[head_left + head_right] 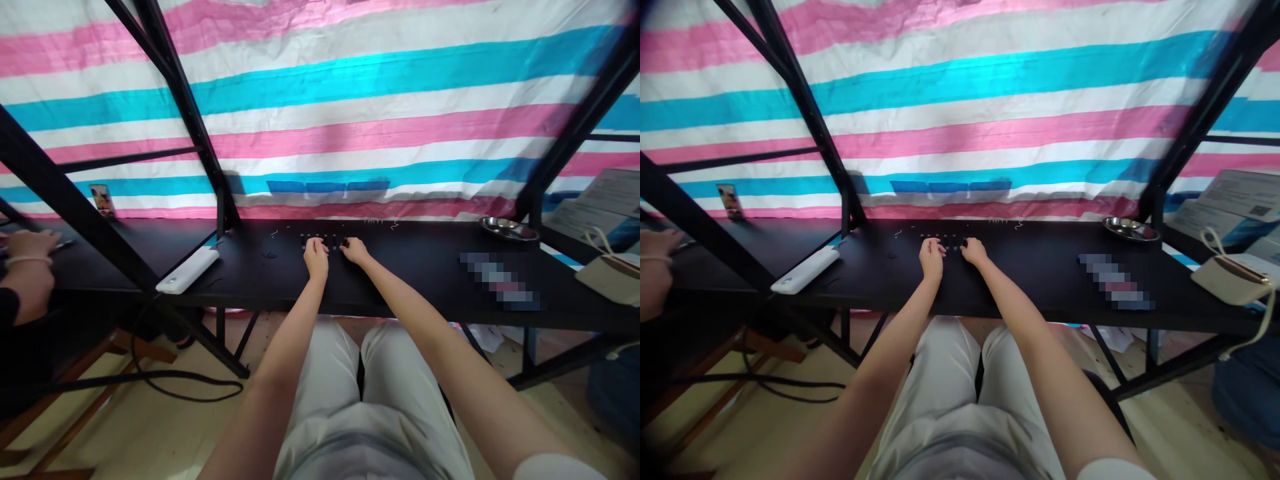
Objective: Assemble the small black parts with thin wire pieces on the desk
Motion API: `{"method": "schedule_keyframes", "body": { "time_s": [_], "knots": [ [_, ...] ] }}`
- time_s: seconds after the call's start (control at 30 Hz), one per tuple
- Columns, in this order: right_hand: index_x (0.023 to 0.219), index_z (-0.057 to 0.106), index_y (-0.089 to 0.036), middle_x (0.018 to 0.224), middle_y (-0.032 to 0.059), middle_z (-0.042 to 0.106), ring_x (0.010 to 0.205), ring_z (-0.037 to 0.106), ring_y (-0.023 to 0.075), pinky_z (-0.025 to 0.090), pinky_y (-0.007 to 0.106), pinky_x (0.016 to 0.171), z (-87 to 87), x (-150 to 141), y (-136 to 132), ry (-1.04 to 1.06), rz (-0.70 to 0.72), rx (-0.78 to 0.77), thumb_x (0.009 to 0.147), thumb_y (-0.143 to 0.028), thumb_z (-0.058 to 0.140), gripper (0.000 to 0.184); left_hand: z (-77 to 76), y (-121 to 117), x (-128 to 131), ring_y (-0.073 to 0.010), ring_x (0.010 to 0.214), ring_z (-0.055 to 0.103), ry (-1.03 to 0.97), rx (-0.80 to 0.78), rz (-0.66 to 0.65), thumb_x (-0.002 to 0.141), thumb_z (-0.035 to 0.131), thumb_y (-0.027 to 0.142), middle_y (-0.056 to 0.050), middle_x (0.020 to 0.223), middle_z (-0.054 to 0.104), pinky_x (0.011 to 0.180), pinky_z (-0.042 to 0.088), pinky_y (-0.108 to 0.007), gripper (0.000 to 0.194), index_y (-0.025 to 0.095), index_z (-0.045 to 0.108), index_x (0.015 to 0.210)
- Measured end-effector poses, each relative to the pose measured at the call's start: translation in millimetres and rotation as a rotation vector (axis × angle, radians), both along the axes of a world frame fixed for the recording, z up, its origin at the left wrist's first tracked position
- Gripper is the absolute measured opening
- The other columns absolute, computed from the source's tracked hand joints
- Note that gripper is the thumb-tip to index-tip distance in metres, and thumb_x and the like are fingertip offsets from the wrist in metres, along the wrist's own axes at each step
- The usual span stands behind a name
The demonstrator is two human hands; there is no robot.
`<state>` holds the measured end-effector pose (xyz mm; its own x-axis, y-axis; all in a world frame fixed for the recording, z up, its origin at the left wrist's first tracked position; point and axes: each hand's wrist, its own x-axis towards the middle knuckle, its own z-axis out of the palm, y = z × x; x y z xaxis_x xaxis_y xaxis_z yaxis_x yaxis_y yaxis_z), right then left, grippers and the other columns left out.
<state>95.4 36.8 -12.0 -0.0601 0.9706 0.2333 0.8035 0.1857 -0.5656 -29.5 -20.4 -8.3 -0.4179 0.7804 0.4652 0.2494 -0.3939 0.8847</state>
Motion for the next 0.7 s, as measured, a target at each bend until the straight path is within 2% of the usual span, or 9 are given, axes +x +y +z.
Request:
{"method": "schedule_keyframes", "body": {
  "time_s": [0.1,0.3,0.5,0.6,0.7],
  "knots": [
    [0.08,0.067,-0.016,0.081,0.0068,0.067,0.078,0.062,0.017,0.043,0.023,0.066,1.7,-3,6,-0.022,-0.042,-0.037,0.076,-0.028,0.06,0.014,-2.7,2,-1,-0.0088,0.05,0.052,0.001,-0.005,-0.004,0.089,0.033,0.032,0.004,0.057,0.053,0.058,0.042,-0.021,0.025,0.019,0.052,0.081],
    [0.068,0.067,-0.015,0.068,0.0019,0.065,0.071,0.061,0.0145,0.043,0.02,0.062,10.3,1,9,-0.022,-0.007,-0.111,0.068,-0.026,0.067,0.011,-4.0,2,-2,-0.0089,0.049,0.051,-0.011,-0.004,0.01,0.089,0.033,0.031,0.004,0.055,0.052,0.058,0.042,-0.021,0.024,0.019,0.052,0.08],
    [0.084,0.07,-0.013,0.083,0.0047,0.069,0.082,0.063,0.0155,0.045,0.02,0.073,11.0,12,13,0.032,0.054,-0.122,0.064,-0.024,0.072,0.023,-2.2,1,-2,-0.0088,0.046,0.05,-0.063,-0.011,-0.013,0.087,0.037,0.032,0.004,0.054,0.052,0.054,0.041,-0.021,0.024,0.018,0.053,0.077],
    [0.093,0.07,-0.013,0.088,0.0065,0.069,0.085,0.063,0.0167,0.045,0.022,0.077,9.8,27,9,-0.059,0.069,-0.114,0.067,-0.026,0.071,0.029,-1.3,0,-1,-0.0088,0.043,0.048,-0.073,-0.019,-0.04,0.087,0.039,0.037,0.004,0.05,0.051,0.05,0.039,-0.021,0.027,0.018,0.053,0.073],
    [0.102,0.067,-0.014,0.091,0.0074,0.067,0.087,0.061,0.0169,0.044,0.024,0.079,5.5,48,-2,-0.193,0.094,-0.043,0.077,-0.028,0.061,0.029,-0.3,-1,0,-0.0088,0.04,0.046,-0.053,-0.034,-0.066,0.086,0.04,0.039,0.004,0.046,0.048,0.047,0.037,-0.021,0.03,0.018,0.052,0.068]
  ]
}}
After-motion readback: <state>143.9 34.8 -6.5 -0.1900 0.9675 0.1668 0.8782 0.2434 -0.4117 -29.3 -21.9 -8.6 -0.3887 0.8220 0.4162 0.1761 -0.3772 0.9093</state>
